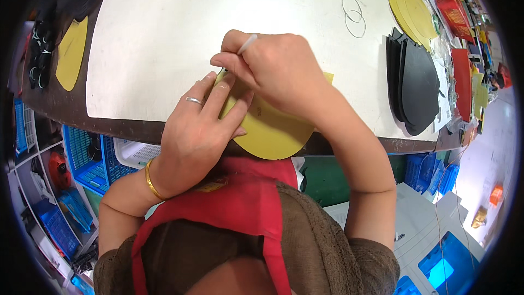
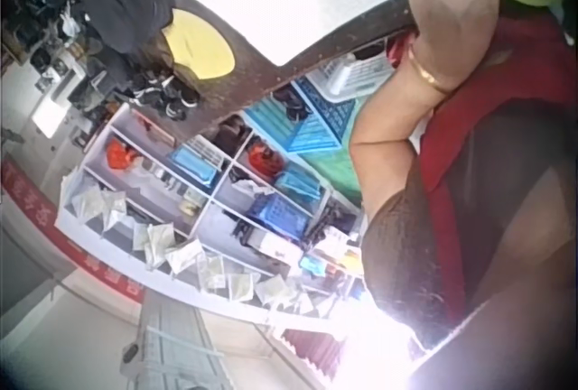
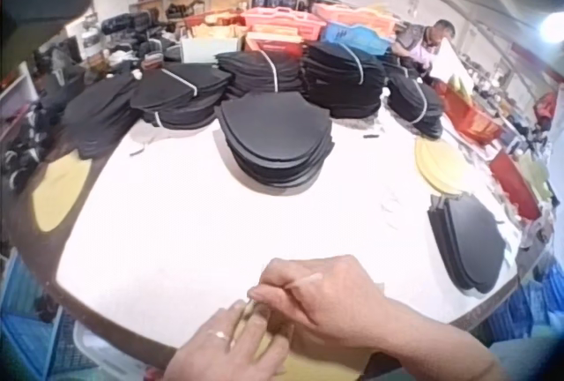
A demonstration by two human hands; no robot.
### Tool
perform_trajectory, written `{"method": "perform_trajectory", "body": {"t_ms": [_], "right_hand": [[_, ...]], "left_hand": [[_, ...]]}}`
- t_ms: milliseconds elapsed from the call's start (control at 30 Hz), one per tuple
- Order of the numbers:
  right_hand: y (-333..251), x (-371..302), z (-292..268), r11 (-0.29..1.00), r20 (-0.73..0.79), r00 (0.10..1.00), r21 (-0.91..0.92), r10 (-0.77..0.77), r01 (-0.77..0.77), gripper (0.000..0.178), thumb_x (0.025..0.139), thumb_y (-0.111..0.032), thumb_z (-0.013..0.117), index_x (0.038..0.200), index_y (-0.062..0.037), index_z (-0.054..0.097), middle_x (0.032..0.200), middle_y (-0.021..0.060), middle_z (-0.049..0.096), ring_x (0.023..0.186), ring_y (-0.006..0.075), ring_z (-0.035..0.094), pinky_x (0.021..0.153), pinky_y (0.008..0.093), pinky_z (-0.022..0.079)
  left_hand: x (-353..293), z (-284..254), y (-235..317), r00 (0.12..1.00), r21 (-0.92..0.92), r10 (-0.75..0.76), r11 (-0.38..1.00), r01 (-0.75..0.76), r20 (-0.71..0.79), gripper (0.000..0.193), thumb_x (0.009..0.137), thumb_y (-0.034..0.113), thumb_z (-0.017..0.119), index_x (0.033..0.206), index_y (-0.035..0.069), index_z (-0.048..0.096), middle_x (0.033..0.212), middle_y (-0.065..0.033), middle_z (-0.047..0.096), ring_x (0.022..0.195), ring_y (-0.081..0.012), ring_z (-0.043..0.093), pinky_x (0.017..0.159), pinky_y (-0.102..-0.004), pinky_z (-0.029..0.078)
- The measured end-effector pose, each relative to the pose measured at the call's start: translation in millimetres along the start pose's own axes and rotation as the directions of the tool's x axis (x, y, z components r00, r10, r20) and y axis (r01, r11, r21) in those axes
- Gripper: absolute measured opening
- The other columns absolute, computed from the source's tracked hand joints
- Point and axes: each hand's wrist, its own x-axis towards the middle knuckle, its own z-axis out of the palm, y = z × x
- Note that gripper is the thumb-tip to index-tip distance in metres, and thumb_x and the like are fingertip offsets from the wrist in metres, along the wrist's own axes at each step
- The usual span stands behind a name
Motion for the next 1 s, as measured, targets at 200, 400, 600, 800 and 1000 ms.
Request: {"method": "perform_trajectory", "body": {"t_ms": [200, 400, 600, 800, 1000], "right_hand": [[14, -13, -8, 0.969, -0.135, 0.990, -0.245, -0.028, -0.006, 0.030, 0.099, -0.033, 0.063, 0.086, -0.0070, 0.067, 0.067, 0.0072, 0.068, 0.061, 0.0279, 0.067, 0.056, 0.0360, 0.051], [42, -30, -26, 0.939, -0.305, 0.923, 0.316, 0.236, -0.135, 0.027, 0.101, -0.024, 0.064, 0.095, 0.0015, 0.072, 0.078, 0.0075, 0.072, 0.070, 0.0125, 0.070, 0.069, 0.0264, 0.054], [20, -9, 13, 0.993, -0.157, 0.984, 0.070, -0.086, 0.098, 0.028, 0.100, -0.033, 0.062, 0.094, -0.0065, 0.070, 0.074, 0.0096, 0.071, 0.067, 0.0270, 0.069, 0.060, 0.0363, 0.053], [20, -13, 5, 0.992, -0.200, 0.977, -0.120, -0.073, 0.050, 0.031, 0.100, -0.037, 0.060, 0.090, -0.0085, 0.068, 0.067, 0.0069, 0.068, 0.064, 0.0271, 0.068, 0.058, 0.0381, 0.052], [59, -33, -27, 0.948, -0.403, 0.881, 0.287, 0.246, -0.134, 0.030, 0.102, -0.031, 0.061, 0.090, -0.0049, 0.071, 0.071, 0.0069, 0.070, 0.064, 0.0164, 0.069, 0.062, 0.0283, 0.052]], "left_hand": [[1, -2, 0, 1.000, 0.017, 0.023, 1.000, -0.023, -0.004, 0.046, 0.077, 0.017, 0.073, 0.119, 0.002, 0.067, 0.124, -0.0215, 0.061, 0.111, -0.0407, 0.062, 0.095, -0.0451, 0.053], [2, -4, 2, 0.998, 0.040, 0.007, 0.999, -0.009, 0.055, 0.055, 0.074, 0.020, 0.079, 0.125, 0.006, 0.066, 0.131, -0.0188, 0.060, 0.113, -0.0412, 0.060, 0.092, -0.0444, 0.054], [8, -4, 5, 0.993, 0.082, -0.001, 0.997, -0.009, 0.121, 0.048, 0.077, 0.020, 0.076, 0.122, 0.007, 0.064, 0.129, -0.0169, 0.061, 0.111, -0.0402, 0.062, 0.095, -0.0440, 0.054], [7, -5, 5, 0.991, 0.087, -0.018, 0.996, 0.007, 0.129, 0.049, 0.078, 0.021, 0.076, 0.123, 0.008, 0.064, 0.130, -0.0158, 0.060, 0.112, -0.0399, 0.061, 0.095, -0.0441, 0.054], [12, -8, 8, 0.988, 0.116, -0.027, 0.993, 0.009, 0.152, 0.061, 0.071, 0.020, 0.081, 0.130, 0.016, 0.065, 0.138, -0.0114, 0.057, 0.112, -0.0377, 0.059, 0.089, -0.0413, 0.056]]}}
